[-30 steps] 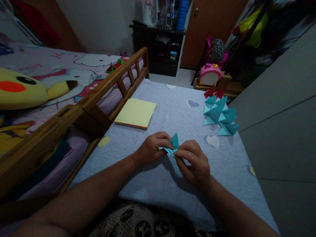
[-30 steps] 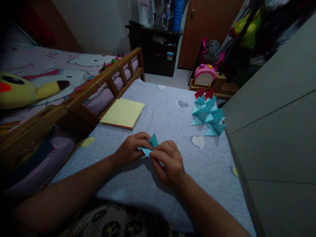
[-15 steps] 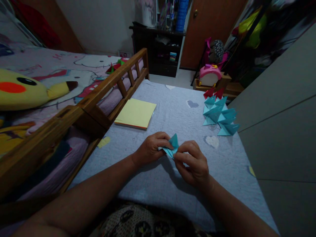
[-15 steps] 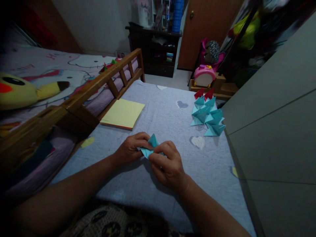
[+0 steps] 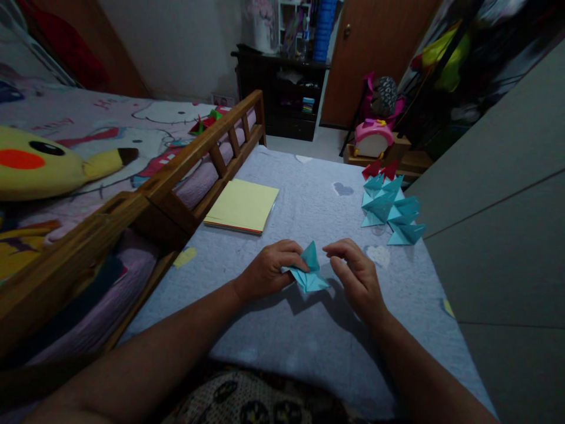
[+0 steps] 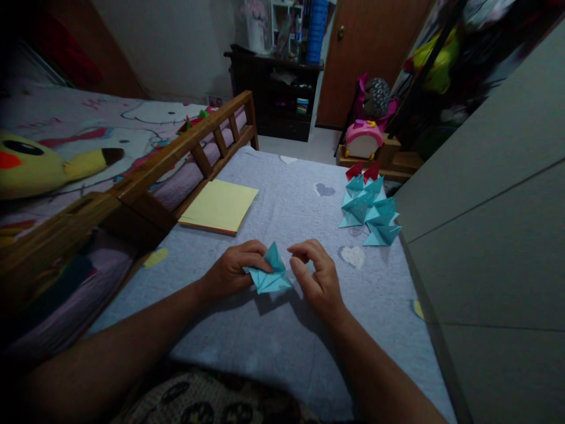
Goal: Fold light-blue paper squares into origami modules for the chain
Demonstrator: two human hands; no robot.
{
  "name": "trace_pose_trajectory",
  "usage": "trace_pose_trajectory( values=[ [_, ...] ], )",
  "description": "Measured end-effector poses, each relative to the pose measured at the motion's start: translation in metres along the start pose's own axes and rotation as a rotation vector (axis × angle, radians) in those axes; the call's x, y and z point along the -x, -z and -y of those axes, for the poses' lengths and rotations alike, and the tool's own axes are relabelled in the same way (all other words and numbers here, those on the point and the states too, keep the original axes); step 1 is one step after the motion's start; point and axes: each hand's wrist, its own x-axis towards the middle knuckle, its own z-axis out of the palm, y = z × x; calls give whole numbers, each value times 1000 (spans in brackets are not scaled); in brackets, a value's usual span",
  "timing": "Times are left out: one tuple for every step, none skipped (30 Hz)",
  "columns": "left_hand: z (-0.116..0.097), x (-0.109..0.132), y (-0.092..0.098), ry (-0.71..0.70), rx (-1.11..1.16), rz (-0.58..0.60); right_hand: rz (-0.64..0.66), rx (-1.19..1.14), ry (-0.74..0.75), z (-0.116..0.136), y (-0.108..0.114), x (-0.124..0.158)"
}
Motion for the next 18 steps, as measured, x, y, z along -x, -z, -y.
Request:
trace_pose_trajectory(
  values=[
    [-1,0,0,8,27,13,45,-62,-105,-3,1,-3],
    [-1,0,0,19,54,23,99,-127,-189,-5,0,-5],
    [-1,0,0,31,82,31,149,-188,-251,-7,0,-7],
    [-1,0,0,43,111,36,190,-241,-296,-7,-1,-8],
    [-1,1,0,54,137,36,222,-280,-328,-7,-2,-8],
    [-1,1,0,65,159,33,239,-308,-352,-7,-4,-8],
    [-1,1,0,76,177,31,247,-327,-375,-7,-5,-7],
    [-1,1,0,86,191,29,246,-344,-399,-6,-6,-7],
    [-1,1,0,89,203,29,239,-357,-419,-6,-8,-6],
    [-2,1,0,90,210,30,231,-369,-434,-6,-9,-5],
    [-2,0,0,86,213,29,219,-380,-445,-6,-10,-4],
    [-3,0,0,80,212,32,205,-388,-452,-7,-11,-4],
    [-4,0,0,73,206,33,188,-388,-453,-7,-12,-3],
    [-5,-1,0,67,196,33,168,-383,-450,-8,-13,-3],
    [-5,-1,0,66,184,37,147,-374,-446,-8,-14,-3],
    [-6,-1,-1,67,169,39,130,-362,-442,-8,-15,-2],
    [-6,-1,-1,68,153,43,116,-347,-439,-9,-16,-2],
    [-5,0,-1,69,137,47,106,-332,-435,-9,-17,-2]
  ],
)
